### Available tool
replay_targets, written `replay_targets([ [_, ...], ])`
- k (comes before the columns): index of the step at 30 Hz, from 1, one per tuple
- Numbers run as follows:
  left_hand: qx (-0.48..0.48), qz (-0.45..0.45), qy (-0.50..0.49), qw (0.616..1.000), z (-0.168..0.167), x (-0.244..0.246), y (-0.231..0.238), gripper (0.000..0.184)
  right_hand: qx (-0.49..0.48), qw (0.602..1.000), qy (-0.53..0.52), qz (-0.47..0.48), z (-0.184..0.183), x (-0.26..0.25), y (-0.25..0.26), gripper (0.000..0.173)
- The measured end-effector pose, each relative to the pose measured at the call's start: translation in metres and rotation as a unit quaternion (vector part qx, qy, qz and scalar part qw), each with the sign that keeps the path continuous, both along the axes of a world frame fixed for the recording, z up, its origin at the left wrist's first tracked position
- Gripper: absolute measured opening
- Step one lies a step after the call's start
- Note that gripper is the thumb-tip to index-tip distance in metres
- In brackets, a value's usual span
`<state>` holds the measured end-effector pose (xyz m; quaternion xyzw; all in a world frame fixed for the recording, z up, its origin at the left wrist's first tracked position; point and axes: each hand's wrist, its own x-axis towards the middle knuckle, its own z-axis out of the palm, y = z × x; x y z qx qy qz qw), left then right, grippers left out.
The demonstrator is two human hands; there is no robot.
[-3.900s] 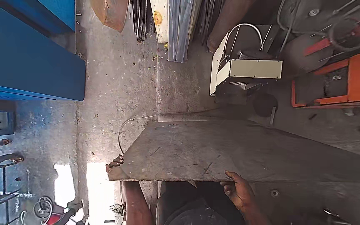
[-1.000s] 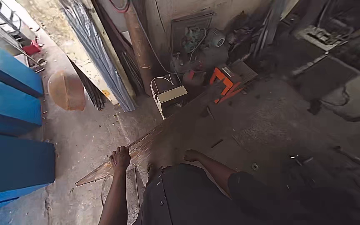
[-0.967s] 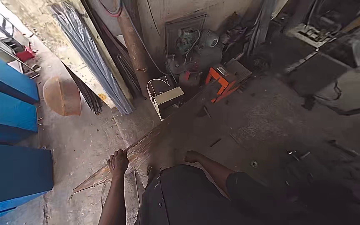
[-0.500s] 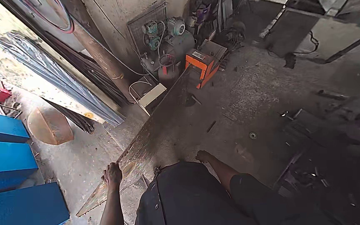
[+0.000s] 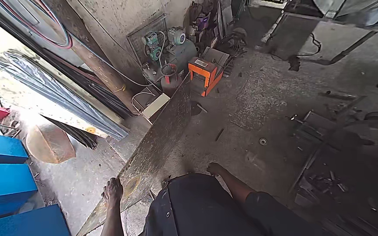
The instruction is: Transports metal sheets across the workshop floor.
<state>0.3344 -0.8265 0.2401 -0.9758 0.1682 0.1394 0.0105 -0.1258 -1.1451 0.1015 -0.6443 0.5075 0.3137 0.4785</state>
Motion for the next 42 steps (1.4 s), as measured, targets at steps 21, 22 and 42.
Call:
replay_targets([
  [21, -0.110, 0.013, 0.026, 0.994, 0.003, 0.026, 0.012, 0.042, 0.008, 0.974, 0.041, 0.221, 0.158, 0.107, 0.005, 0.043],
  [22, -0.114, 0.011, 0.020, 0.993, 0.002, 0.027, 0.013, 0.042, 0.018, 0.968, -0.014, 0.251, 0.148, 0.108, -0.006, 0.043],
  [42, -0.050, -0.026, 0.015, 0.998, 0.004, 0.045, 0.004, 0.052, -0.048, 0.997, -0.036, 0.043, 0.068, 0.124, -0.015, 0.041],
])
